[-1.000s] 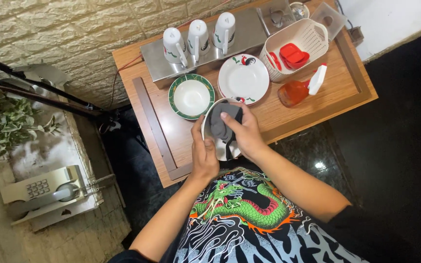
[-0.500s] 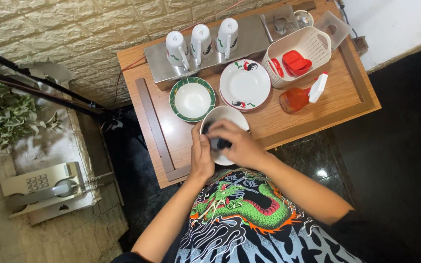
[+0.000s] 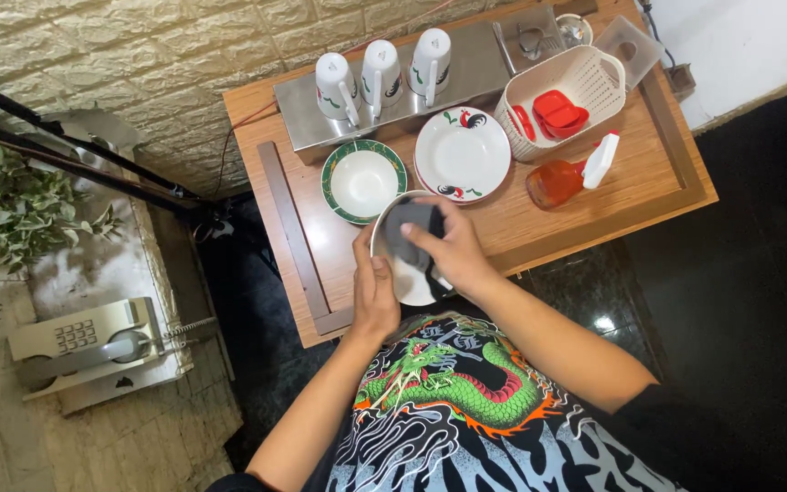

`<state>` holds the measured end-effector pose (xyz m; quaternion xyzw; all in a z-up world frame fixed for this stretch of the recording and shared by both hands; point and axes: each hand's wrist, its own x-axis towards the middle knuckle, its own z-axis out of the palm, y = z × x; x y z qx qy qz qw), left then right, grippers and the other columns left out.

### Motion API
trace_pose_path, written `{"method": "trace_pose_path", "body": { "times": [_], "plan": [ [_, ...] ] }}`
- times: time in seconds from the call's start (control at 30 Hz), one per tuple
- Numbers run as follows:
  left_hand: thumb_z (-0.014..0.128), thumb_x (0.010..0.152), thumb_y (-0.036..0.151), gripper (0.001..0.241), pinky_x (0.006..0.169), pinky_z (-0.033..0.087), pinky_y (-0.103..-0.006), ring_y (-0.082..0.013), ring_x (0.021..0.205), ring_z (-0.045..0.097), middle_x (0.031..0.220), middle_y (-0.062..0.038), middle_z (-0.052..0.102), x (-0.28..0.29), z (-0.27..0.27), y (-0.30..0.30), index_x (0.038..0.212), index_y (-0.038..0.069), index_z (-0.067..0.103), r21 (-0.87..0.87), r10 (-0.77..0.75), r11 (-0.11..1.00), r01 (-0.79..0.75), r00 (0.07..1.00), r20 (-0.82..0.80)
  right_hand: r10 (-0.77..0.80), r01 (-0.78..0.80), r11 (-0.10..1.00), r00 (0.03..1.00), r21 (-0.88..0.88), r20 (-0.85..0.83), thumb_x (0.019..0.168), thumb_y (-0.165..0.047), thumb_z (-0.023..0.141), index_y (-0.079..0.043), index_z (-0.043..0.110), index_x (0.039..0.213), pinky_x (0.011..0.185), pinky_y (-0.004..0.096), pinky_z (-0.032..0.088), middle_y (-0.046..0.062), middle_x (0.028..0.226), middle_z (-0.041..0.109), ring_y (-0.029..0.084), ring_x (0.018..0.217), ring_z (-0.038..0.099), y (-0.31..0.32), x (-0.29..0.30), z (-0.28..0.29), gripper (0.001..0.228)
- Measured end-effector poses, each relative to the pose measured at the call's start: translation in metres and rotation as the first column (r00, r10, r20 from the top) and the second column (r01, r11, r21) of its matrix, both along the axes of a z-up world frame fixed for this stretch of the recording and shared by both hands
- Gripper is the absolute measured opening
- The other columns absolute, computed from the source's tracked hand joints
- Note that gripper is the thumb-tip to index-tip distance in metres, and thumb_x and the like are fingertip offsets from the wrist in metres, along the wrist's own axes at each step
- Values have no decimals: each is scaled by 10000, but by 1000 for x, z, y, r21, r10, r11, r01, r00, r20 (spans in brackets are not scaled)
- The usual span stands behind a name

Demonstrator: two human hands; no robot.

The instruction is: Wiping and cleaning various ceramic bowls and plates using a cloth on a counter.

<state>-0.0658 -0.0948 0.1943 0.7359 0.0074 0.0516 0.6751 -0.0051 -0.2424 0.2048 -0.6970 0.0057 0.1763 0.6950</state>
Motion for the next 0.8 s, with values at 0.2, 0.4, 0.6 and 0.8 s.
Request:
{"method": "trace_pose_path", "body": {
  "times": [0.2, 0.4, 0.6, 0.8],
  "plan": [
    [199, 1068, 684, 842, 1168, 373, -419, -353, 1367, 515, 1440, -259, 530, 4, -15, 2, 1520, -13, 338, -130, 33, 991, -34, 999, -8, 415, -376, 910, 802, -178, 430, 821, -115, 788, -17, 666, 1154, 1048, 372, 458, 100, 1155, 638, 259, 1154, 622, -20, -10, 31, 368],
    [243, 1017, 683, 821, 1091, 426, -397, -319, 1296, 586, 1385, -221, 596, 4, 0, -2, 1499, 30, 360, -42, 18, 999, -24, 988, -153, 630, -348, 657, 740, -669, 234, 724, -34, 737, -127, 726, 1123, 975, 384, 503, 83, 1165, 639, 293, 1143, 621, -31, -8, 35, 410],
    [212, 1075, 631, 751, 1133, 362, -398, -336, 1345, 511, 1416, -241, 549, -5, -22, -5, 1488, 30, 389, -67, -55, 997, 47, 990, -127, 425, -121, 826, 776, -550, 467, 762, 17, 641, -136, 722, 1170, 958, 402, 526, 71, 1227, 633, 307, 1184, 625, -17, -16, 28, 443],
    [236, 1025, 649, 789, 1080, 444, -402, -333, 1276, 606, 1373, -241, 606, 0, -6, -3, 1506, 34, 345, 28, 74, 997, -71, 985, -157, 588, -317, 520, 806, -793, 63, 748, -68, 756, -149, 660, 1188, 923, 474, 478, 100, 1163, 590, 343, 1126, 581, -14, -16, 40, 458]
  ]
}}
